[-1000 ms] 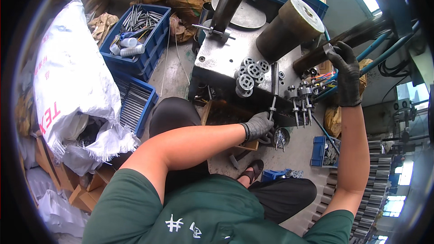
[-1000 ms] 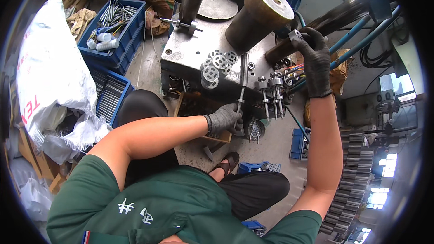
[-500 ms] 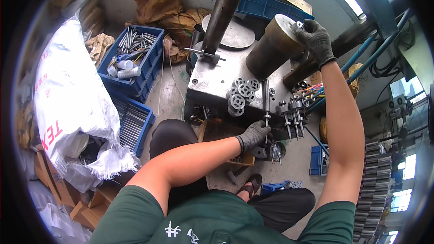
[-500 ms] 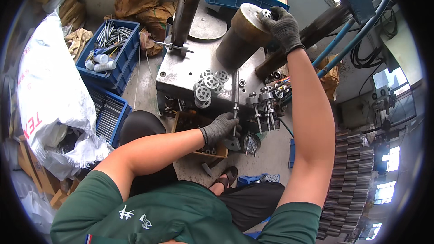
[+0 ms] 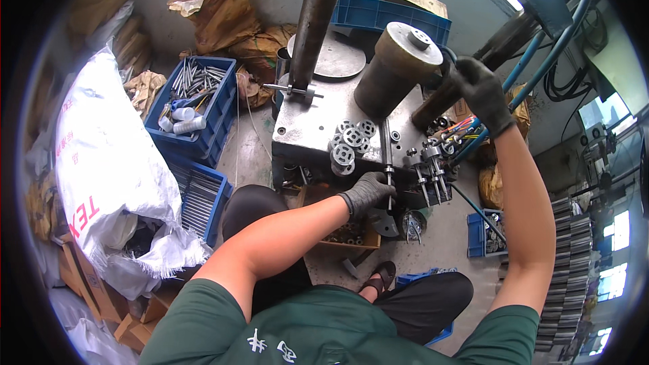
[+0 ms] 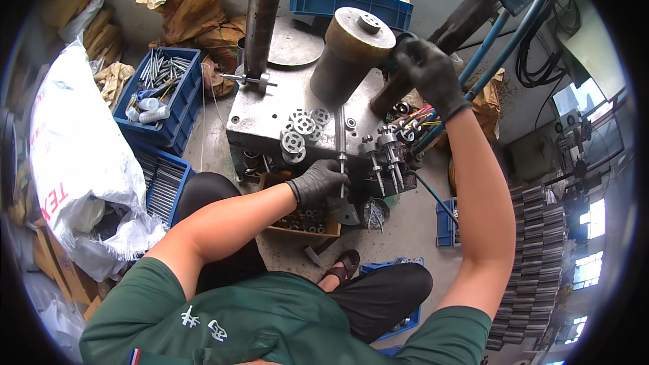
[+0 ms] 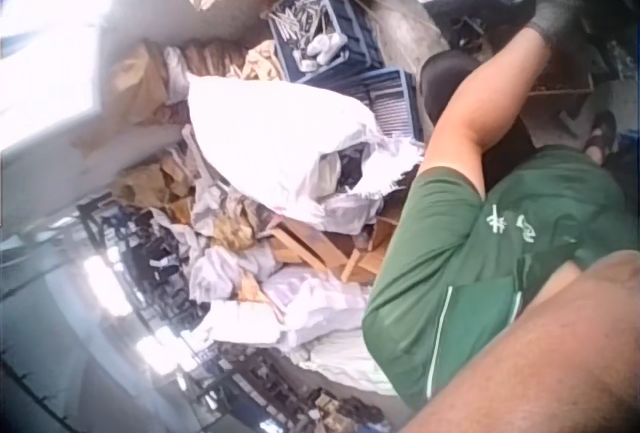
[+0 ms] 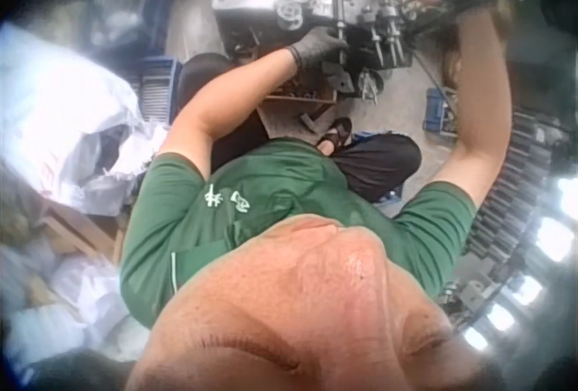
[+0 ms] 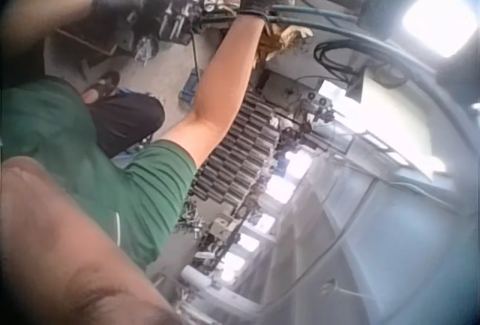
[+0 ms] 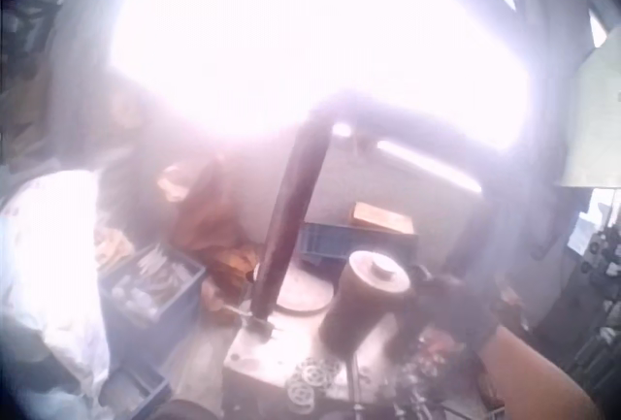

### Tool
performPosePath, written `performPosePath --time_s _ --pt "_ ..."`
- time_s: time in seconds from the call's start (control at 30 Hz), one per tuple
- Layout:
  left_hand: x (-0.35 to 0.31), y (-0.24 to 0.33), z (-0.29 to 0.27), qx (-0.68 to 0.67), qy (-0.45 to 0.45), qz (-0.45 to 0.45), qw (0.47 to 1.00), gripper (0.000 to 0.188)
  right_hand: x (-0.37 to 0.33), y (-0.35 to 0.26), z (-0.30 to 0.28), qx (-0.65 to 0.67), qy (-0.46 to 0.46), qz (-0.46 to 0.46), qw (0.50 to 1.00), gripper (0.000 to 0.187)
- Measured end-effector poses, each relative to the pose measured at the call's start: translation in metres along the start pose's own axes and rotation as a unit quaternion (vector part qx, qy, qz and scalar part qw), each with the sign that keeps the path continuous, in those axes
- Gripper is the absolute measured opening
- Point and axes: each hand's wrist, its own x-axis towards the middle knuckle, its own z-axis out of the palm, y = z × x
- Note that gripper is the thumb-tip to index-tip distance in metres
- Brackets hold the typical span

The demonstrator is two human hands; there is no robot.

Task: Assembling and inspecting metal gears and rods using a machine press.

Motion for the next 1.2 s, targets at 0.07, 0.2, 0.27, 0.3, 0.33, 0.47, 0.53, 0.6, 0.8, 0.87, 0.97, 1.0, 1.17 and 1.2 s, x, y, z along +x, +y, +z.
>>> performPosePath --time_s 0.07,0.2,0.27,0.3,0.33,0.47,0.53,0.6,0.8,0.87,0.97,1.0,1.17,1.2 --pt "-0.004 -0.003 -0.009 0.042 0.012 -0.004 0.999 0.028 -0.052 -0.027 -0.021 -0.121 -0.023 -0.078 0.989 0.030" --pt "-0.020 0.005 0.000 0.081 0.042 0.013 0.996 0.026 -0.160 -0.050 -0.082 -0.301 -0.170 -0.040 0.937 0.027" --pt "-0.027 0.000 -0.005 0.186 0.076 0.146 0.969 0.028 -0.213 -0.043 -0.097 -0.314 -0.184 0.006 0.932 0.031" --pt "-0.033 0.006 -0.004 0.233 0.081 0.159 0.956 0.040 -0.231 -0.046 -0.107 -0.312 -0.208 0.046 0.926 0.032" --pt "-0.039 0.009 -0.002 0.240 0.079 0.156 0.955 0.040 -0.248 -0.049 -0.115 -0.308 -0.233 0.085 0.919 0.032" --pt "-0.049 0.017 0.000 0.359 0.131 0.254 0.888 0.038 -0.300 -0.037 -0.126 -0.267 -0.159 0.129 0.942 0.032" --pt "-0.052 0.029 0.011 0.338 0.171 0.281 0.882 0.045 -0.315 -0.027 -0.127 -0.255 -0.110 0.113 0.954 0.028" --pt "-0.043 0.030 0.000 0.339 0.161 0.327 0.868 0.052 -0.306 -0.030 -0.119 -0.226 0.046 0.112 0.967 0.026" --pt "-0.035 0.113 0.011 0.200 0.110 0.431 0.873 0.048 -0.268 -0.039 -0.126 -0.286 0.218 -0.121 0.925 0.033" --pt "-0.025 0.165 0.014 0.158 0.055 0.498 0.851 0.046 -0.259 -0.018 -0.132 -0.246 0.289 -0.148 0.913 0.032" --pt "-0.005 0.240 0.013 0.103 0.023 0.557 0.824 0.032 -0.234 0.004 -0.137 -0.247 0.344 -0.135 0.896 0.028" --pt "0.010 0.263 0.005 0.160 0.078 0.604 0.777 0.027 -0.224 0.010 -0.139 -0.244 0.374 -0.118 0.887 0.028" --pt "0.072 0.326 -0.006 0.142 0.199 0.511 0.824 0.026 -0.174 0.035 -0.148 -0.258 0.369 -0.028 0.892 0.021" --pt "0.078 0.331 -0.007 0.143 0.196 0.513 0.823 0.026 -0.170 0.039 -0.148 -0.260 0.372 -0.028 0.891 0.021"
